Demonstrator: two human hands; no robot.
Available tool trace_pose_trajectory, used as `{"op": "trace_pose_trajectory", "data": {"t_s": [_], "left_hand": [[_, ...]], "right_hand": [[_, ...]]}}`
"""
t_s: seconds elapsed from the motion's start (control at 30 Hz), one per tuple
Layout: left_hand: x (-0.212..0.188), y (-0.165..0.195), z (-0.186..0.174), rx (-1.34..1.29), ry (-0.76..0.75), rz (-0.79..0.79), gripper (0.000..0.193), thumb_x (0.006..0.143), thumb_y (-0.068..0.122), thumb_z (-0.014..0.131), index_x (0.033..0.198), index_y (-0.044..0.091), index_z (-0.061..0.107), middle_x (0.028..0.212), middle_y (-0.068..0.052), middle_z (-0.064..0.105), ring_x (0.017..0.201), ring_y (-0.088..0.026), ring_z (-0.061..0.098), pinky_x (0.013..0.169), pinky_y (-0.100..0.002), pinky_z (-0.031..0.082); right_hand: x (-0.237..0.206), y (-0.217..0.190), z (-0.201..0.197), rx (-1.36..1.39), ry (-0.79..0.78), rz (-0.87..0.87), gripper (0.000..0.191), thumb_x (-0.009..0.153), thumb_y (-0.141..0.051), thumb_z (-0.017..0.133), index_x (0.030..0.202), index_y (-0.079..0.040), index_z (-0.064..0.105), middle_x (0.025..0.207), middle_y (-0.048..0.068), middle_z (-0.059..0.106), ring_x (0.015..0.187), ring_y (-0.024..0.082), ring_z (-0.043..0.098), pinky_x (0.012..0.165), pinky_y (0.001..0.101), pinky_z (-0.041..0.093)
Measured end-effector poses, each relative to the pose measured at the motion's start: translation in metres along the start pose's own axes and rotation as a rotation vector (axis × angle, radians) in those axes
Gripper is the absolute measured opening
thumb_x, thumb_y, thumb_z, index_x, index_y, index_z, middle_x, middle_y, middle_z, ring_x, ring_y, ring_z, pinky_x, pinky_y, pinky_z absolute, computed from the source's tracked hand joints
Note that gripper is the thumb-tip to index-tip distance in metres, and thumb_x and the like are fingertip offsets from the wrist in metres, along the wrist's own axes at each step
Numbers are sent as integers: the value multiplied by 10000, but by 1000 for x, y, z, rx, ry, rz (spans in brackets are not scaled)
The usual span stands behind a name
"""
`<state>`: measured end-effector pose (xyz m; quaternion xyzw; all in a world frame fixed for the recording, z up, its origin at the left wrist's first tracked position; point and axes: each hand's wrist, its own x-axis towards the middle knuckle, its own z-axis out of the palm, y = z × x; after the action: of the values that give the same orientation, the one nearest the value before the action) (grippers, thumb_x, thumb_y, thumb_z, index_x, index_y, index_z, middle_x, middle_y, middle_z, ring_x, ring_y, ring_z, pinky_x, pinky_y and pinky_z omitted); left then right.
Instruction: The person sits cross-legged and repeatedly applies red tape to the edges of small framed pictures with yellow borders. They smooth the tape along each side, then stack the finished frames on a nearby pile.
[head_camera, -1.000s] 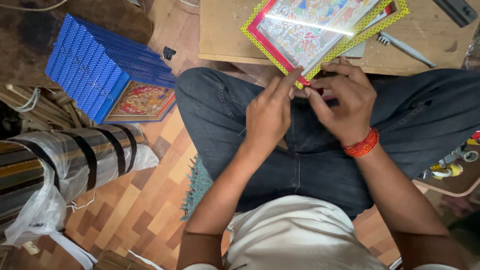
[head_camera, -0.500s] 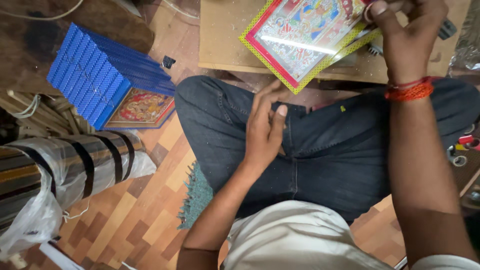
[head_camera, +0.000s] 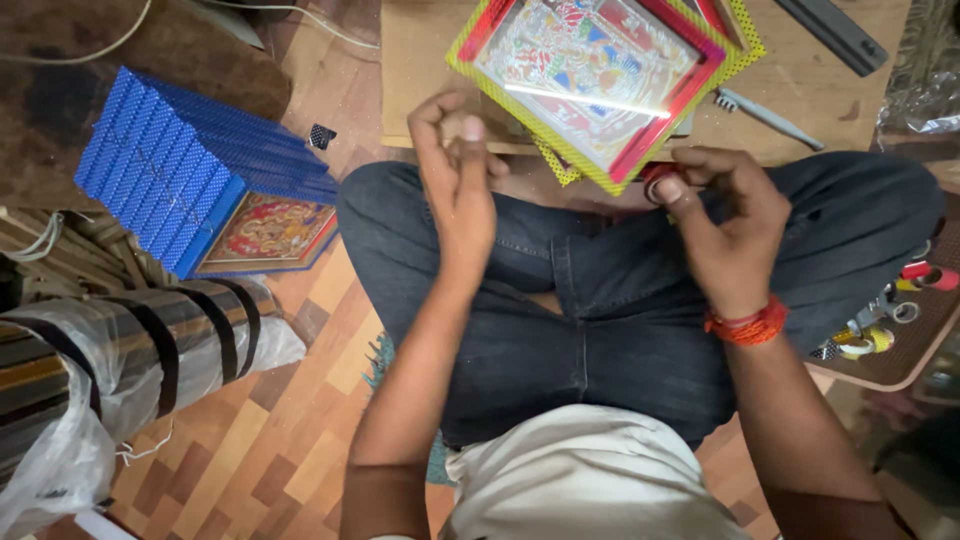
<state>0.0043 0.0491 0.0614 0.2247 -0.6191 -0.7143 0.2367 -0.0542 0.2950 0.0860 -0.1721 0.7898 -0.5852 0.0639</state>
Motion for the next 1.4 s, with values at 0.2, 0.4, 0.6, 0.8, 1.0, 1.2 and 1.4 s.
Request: {"op": "trace_pose_trajectory", "data": {"t_s": [0.2,0.4,0.6,0.8,1.0,1.2,1.4], "left_hand": [[-44,7,30,-331,-375,-490,335,1012,264,636,1237,19,676,877,-23,729,505,7,415,435,-172,281],[-50,-13,39,-300,-361,-341,180,1049,132,693,1148,-16,669,941,-57,744,722,-43,597,565,-198,371],[-35,-21,25,327,-318,-44,138,999,77,725,996,-60,716,923,-130,643,707,-128,525,624,-267,448],[-27,-26,33,-334,-473,-198,138,1030,144,673,1061,14,641,964,-22,714,811,-64,669,766,-237,558],[-15,-12,20,362,-290,101,159,989,157,715,1012,-1,711,940,-70,663,815,-135,640,709,-262,512],[40,9,-14,502,110,307,154,967,161,741,998,13,719,1055,-72,623,808,-178,576,697,-324,475],[37,6,-8,642,148,316,115,954,151,753,977,42,726,1076,-44,634,849,-177,649,711,-291,515]], "right_hand": [[-2,-21,11,-138,13,-336,176,994,-1,855,1054,43,695,1103,151,750,1063,236,749,964,308,585],[7,-25,21,-371,-29,-635,208,946,24,881,1032,-14,695,1097,103,759,1097,297,770,876,335,584],[9,-29,33,-447,-87,-545,196,874,-24,859,972,-44,690,990,100,735,922,271,726,791,362,541],[9,-29,31,-428,-63,-543,198,892,4,843,1011,-41,691,1005,102,723,875,261,710,760,345,530],[12,-21,25,-521,-125,-550,160,887,-41,848,969,-59,711,916,77,713,826,257,683,743,374,507],[31,-17,-2,-543,-156,-516,131,989,-78,847,1017,-51,722,921,80,705,841,251,679,766,367,503],[44,-12,-15,-503,-173,-491,141,1000,-32,827,1028,-3,692,1045,124,714,1009,305,714,903,365,548]]}}
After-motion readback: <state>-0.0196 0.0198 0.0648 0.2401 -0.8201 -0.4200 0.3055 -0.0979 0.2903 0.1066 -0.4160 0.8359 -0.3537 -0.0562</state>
